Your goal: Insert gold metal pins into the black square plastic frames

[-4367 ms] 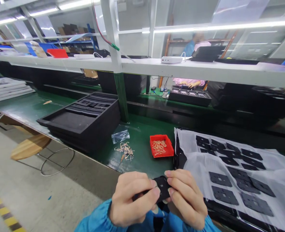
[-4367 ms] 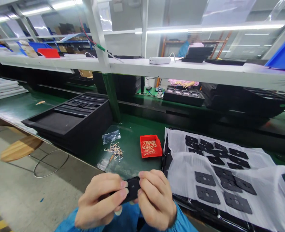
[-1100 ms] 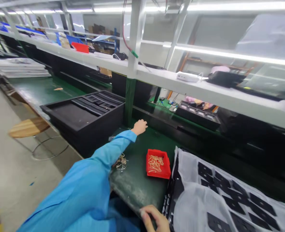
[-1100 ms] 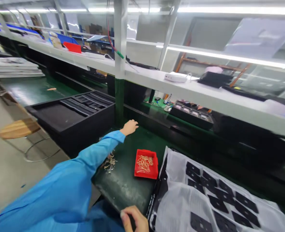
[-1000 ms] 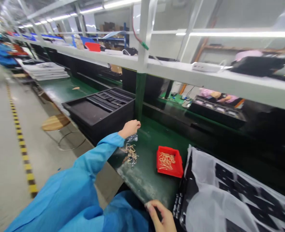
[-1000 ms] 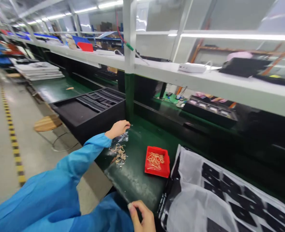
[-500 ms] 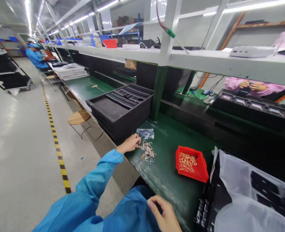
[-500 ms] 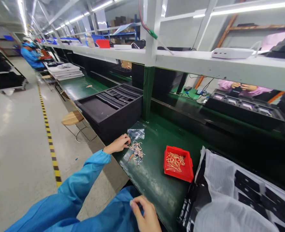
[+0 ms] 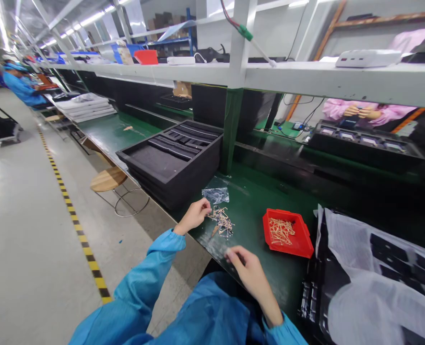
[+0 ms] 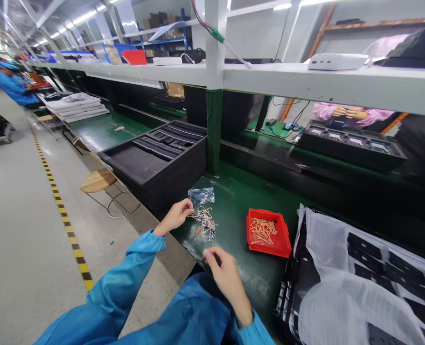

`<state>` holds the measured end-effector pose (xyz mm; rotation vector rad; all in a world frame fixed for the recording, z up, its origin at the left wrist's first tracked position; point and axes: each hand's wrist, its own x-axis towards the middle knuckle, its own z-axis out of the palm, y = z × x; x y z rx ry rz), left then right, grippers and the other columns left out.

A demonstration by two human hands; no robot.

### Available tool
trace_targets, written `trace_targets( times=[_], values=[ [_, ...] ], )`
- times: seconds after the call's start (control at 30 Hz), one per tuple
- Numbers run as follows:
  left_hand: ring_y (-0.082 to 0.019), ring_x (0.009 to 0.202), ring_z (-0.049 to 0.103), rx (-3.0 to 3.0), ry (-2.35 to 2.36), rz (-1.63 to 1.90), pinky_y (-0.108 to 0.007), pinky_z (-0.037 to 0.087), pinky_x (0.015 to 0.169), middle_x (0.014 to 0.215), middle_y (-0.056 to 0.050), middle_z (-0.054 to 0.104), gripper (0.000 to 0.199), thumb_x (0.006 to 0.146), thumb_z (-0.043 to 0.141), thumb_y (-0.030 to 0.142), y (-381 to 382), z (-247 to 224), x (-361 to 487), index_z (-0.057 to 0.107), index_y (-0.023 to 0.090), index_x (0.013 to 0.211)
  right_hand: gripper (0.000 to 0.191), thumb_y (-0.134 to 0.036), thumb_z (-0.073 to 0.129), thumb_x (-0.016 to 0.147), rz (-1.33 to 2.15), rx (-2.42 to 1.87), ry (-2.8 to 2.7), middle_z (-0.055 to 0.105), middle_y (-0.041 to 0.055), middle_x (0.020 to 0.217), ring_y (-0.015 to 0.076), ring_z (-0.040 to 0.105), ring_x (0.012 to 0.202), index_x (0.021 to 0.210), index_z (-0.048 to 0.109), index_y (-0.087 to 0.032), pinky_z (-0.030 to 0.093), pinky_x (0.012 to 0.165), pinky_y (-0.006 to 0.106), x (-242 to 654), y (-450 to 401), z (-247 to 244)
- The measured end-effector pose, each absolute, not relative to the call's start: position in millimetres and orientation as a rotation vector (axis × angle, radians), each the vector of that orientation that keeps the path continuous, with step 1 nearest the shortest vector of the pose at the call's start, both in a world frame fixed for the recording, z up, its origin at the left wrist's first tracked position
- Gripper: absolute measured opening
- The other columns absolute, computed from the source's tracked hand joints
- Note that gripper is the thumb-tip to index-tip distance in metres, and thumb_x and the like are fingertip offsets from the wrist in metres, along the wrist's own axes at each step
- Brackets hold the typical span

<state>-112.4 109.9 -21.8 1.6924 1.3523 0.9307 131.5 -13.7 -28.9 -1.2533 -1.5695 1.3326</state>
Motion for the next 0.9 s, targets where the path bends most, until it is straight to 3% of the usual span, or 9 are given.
trace_targets(
  times=[0.2, 0.33, 0.6, 0.9],
  values=[
    [-0.012, 0.068, 0.063, 1.400, 1.113, 1.066, -0.027, 0.057, 0.064, 0.084, 0.001, 0.066, 0.016, 0.098, 0.069, 0.029, 104.2, -15.3, -86.5, 0.066, 0.013, 0.099, 0.032, -0.045, 0.062, 0.101, 1.273, -1.280, -1.432, 0.071, 0.0050, 0.109, 0.0169, 0.070, 0.089, 0.117, 0.066, -0.018, 0.060, 0.083, 0.037, 103.1, 52.5, -44.5],
    [-0.012, 0.068, 0.063, 1.147, 1.009, 1.123, -0.027, 0.057, 0.065, 0.085, 0.001, 0.066, 0.016, 0.098, 0.069, 0.026, 99.1, -14.7, -70.5, 0.066, 0.013, 0.108, 0.031, -0.041, 0.064, 0.100, 1.324, -1.256, -1.406, 0.070, 0.0063, 0.116, 0.0183, 0.070, 0.095, 0.121, 0.065, -0.017, 0.061, 0.083, 0.038, 99.0, 64.9, -50.4],
    [-0.016, 0.082, 0.069, 0.677, 0.876, 1.079, -0.032, 0.061, 0.073, 0.101, -0.005, 0.070, 0.021, 0.100, 0.067, 0.031, 92.9, -23.2, -44.8, 0.067, 0.013, 0.110, 0.031, -0.045, 0.061, 0.102, 1.182, -1.214, -1.309, 0.070, 0.0034, 0.103, 0.0147, 0.069, 0.083, 0.113, 0.066, -0.017, 0.060, 0.076, 0.034, 102.8, 47.5, -38.3],
    [-0.018, 0.097, 0.073, 0.459, 0.843, 1.104, -0.038, 0.059, 0.092, 0.105, -0.005, 0.077, 0.006, 0.091, 0.075, 0.016, 79.3, -16.2, -31.7, 0.071, 0.013, 0.093, 0.029, -0.044, 0.062, 0.101, 1.062, -1.210, -1.330, 0.071, 0.0030, 0.101, 0.0156, 0.069, 0.086, 0.108, 0.068, -0.017, 0.060, 0.081, 0.036, 102.7, 48.2, -25.5]
  ],
)
